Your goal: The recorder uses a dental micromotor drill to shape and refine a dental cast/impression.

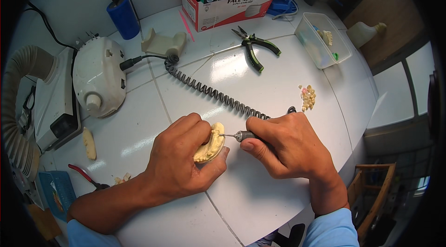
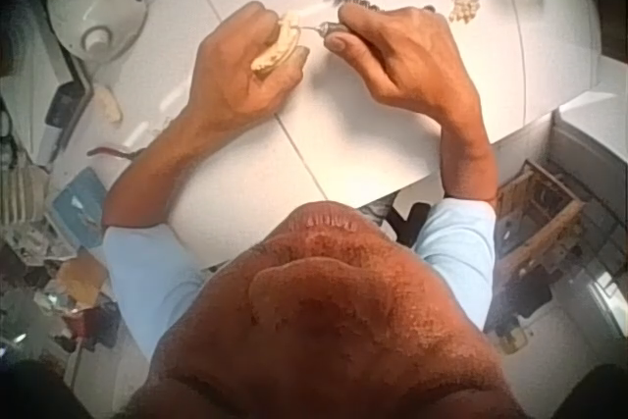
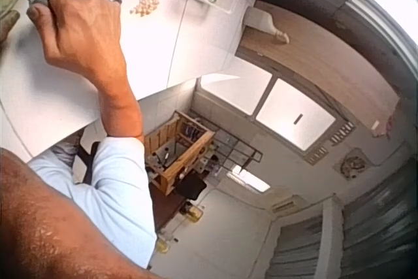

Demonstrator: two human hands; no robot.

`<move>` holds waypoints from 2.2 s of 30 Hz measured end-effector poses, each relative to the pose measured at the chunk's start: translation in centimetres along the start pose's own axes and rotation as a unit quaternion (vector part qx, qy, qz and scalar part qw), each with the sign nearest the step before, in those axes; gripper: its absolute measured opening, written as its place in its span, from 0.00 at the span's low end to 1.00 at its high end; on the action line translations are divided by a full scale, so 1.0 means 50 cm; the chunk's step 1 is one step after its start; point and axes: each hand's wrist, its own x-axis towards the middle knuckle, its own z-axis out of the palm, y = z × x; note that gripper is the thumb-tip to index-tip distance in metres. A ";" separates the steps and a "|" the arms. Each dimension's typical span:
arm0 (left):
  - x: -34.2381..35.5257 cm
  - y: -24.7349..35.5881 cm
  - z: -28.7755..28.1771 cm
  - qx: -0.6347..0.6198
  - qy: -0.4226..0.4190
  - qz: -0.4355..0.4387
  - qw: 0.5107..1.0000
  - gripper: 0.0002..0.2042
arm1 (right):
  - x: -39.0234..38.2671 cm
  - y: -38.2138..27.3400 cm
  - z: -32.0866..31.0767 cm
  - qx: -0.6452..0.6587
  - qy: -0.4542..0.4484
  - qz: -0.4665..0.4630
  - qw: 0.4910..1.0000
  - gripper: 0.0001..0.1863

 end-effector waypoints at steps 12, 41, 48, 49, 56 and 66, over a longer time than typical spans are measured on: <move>0.001 0.000 0.001 -0.007 0.000 -0.003 1.000 0.15 | 0.000 -0.001 0.002 -0.002 0.010 0.014 1.000 0.21; 0.001 -0.001 0.000 -0.016 0.001 -0.006 1.000 0.15 | 0.002 -0.002 0.003 0.006 0.003 0.018 1.000 0.21; 0.000 -0.005 0.002 -0.031 0.007 0.012 0.999 0.13 | 0.002 0.003 0.005 -0.004 0.028 0.022 0.999 0.21; 0.000 -0.004 0.001 -0.036 0.006 0.011 0.999 0.13 | 0.002 0.005 0.006 -0.004 0.030 0.021 0.999 0.21; -0.003 -0.008 0.002 -0.043 -0.001 0.008 0.999 0.12 | 0.001 0.000 0.004 0.001 0.031 0.018 0.999 0.21; 0.000 -0.006 0.002 -0.051 0.002 0.002 0.999 0.13 | -0.001 0.001 0.005 0.013 0.009 -0.008 1.000 0.21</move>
